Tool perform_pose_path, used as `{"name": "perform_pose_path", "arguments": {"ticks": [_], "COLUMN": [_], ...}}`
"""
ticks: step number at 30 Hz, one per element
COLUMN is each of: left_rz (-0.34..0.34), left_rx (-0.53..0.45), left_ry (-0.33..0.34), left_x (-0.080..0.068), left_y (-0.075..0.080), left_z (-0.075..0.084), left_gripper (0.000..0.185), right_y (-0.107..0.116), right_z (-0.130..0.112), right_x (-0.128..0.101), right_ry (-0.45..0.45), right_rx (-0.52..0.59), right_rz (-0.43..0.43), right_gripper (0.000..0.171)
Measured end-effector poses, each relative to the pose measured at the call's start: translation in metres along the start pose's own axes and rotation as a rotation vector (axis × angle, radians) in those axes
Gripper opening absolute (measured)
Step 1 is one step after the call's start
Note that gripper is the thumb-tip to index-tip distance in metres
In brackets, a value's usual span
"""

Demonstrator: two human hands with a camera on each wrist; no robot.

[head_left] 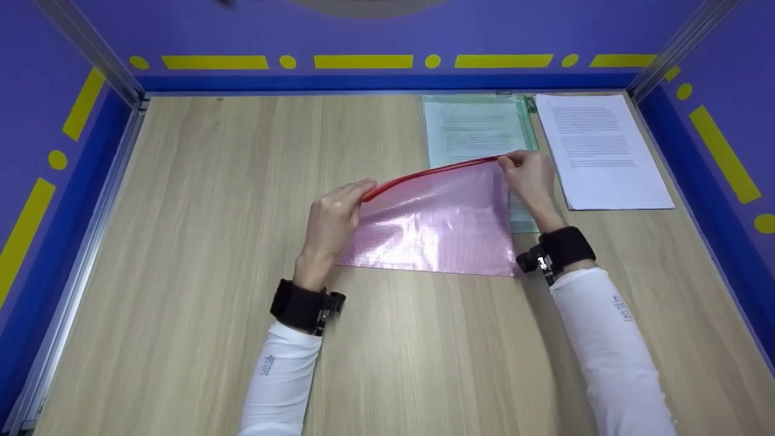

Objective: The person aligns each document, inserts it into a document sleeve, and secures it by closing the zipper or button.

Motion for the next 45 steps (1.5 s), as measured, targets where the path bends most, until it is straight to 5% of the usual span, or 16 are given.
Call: {"name": "perform_pose_path", "arguments": {"ticks": [12,36,45], "left_rz": [0.008,0.017,0.024], "left_rx": [-0.002,-0.020,-0.018], "left_ry": [0.067,0.099,0.068], "left_x": [0.001,0.002,0.001], "left_y": [0.003,0.007,0.004], "left_z": [-0.006,-0.007,-0.005], "left_gripper": [0.026,0.026,0.026], "right_y": [0.007,0.020,0.012], "right_z": [0.008,0.020,0.022], "right_x": [0.001,0.006,0.003], "right_ry": [-0.031,-0.077,-0.035], "right_rx": [-0.015,-0.054,-0.012], "right_rz": [0.003,0.070,-0.024], "right_gripper": [0.024,0.026,0.030]}}
Point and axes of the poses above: each hand's wrist, its own x-axis towards the middle knuckle, its own y-axis out of the back of the hand, z = x × y, the point moved 3 cm from there along x, towards the middle knuckle, and after that the axes turned 4 degrees about -x, right-handed, at the moved point
